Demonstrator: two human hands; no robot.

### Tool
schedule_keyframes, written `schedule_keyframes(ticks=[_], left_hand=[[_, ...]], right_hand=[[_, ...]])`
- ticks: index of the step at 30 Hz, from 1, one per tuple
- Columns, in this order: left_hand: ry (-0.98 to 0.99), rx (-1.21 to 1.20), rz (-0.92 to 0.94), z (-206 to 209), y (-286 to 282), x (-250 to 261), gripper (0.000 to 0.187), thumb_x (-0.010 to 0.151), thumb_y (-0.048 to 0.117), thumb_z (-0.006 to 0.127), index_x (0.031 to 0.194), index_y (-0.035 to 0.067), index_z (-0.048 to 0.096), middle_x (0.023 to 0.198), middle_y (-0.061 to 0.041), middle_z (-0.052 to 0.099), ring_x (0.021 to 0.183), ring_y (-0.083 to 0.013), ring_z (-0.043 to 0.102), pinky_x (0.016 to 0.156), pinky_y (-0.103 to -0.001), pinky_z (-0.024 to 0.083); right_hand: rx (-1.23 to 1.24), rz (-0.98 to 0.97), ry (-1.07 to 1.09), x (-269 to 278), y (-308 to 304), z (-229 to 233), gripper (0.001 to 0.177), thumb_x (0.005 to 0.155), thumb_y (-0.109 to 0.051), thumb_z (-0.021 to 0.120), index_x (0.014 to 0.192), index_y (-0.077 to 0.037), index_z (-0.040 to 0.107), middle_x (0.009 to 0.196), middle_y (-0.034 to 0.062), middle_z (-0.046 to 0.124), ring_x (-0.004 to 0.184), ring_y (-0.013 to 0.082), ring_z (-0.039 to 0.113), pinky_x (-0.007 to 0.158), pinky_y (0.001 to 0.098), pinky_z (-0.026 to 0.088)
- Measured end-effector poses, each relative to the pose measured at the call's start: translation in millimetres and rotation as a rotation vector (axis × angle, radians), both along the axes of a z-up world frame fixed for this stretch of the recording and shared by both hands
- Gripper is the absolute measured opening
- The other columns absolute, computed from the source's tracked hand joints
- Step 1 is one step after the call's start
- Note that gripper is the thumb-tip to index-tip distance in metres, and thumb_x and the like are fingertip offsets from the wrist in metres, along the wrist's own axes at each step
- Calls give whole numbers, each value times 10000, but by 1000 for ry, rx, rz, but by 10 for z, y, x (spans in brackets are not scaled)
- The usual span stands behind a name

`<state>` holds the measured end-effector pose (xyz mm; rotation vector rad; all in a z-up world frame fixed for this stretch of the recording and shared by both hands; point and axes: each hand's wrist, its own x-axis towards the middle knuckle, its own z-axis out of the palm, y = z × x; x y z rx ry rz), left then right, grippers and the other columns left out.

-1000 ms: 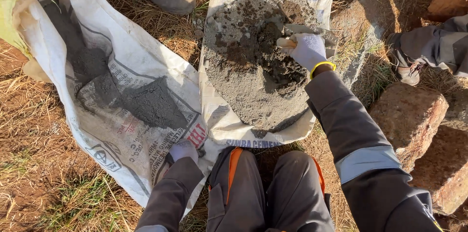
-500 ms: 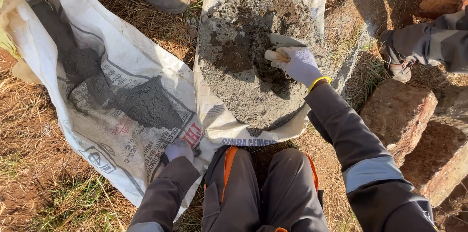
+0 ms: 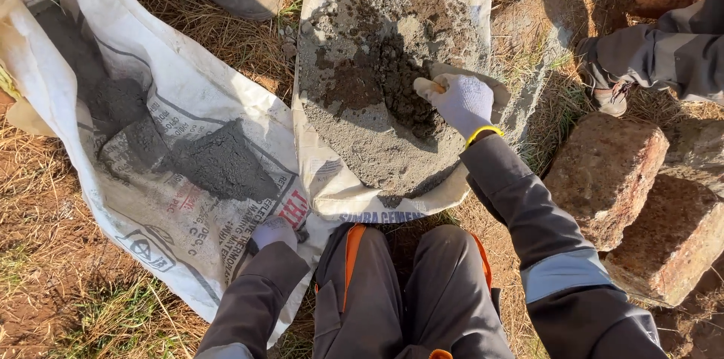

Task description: The person kneels on the ground and uses a trowel to mix dry cement powder on a sack. Another person pours water from a bucket into the mixture while the person continues to fold and blend the material into a wet paste.

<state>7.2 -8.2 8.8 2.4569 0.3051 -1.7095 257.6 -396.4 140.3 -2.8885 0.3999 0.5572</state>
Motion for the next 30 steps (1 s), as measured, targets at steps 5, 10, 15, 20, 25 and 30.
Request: schedule_keyframes(ticks=[5, 10, 15, 20, 25, 30], left_hand=[[41, 31, 17, 72, -40, 2, 395, 1035, 142, 551, 1383, 19, 690, 1363, -123, 725, 1340, -346, 670, 1053, -521, 556], [-7, 31, 64, -366, -33, -73, 392, 1032, 154, 563, 1369, 0, 691, 1350, -153, 719, 1328, -377, 670, 1031, -564, 557], [56, 36, 62, -302, 8, -146, 416, 1054, 220, 566, 1399, 13, 674, 1357, -141, 716, 1344, -367, 661, 1058, -555, 545], [25, 58, 18, -173, -12, -86, 391, 1048, 199, 544, 1361, 30, 706, 1329, -128, 725, 1314, -352, 685, 1027, -538, 572], [10, 64, 19, -353, 71, -105, 404, 1035, 214, 556, 1365, 26, 695, 1324, -129, 727, 1312, -351, 685, 1027, -544, 570], [-4, 44, 48, -149, 13, -44, 398, 1029, 193, 557, 1349, -10, 676, 1294, -133, 733, 1298, -367, 690, 1014, -540, 564]], right_hand=[[64, -105, 74, -385, 616, 613, 286, 972, -423, 761, 1130, -186, 786, 850, 4, 782, 928, 272, 771, 833, 417, 585], [344, -319, -147, 175, 9, -252, 163, 1001, -377, 737, 1035, -241, 820, 727, -56, 748, 768, 160, 757, 785, 342, 570], [157, -100, -100, -58, 80, 600, 226, 960, -368, 790, 1146, -242, 815, 888, 71, 767, 918, 350, 763, 802, 477, 577], [-89, 378, 155, -131, 859, 1091, 423, 1012, -471, 685, 1310, -172, 715, 1100, 123, 789, 1121, 337, 763, 925, 544, 595], [201, 370, 116, 296, 202, -716, 384, 1051, -302, 675, 1335, -45, 685, 1124, 226, 734, 1145, 460, 714, 945, 590, 538], [133, 384, 58, 445, 366, 834, 299, 1039, -198, 729, 1253, 9, 704, 1068, 249, 721, 1097, 486, 707, 916, 579, 547]])
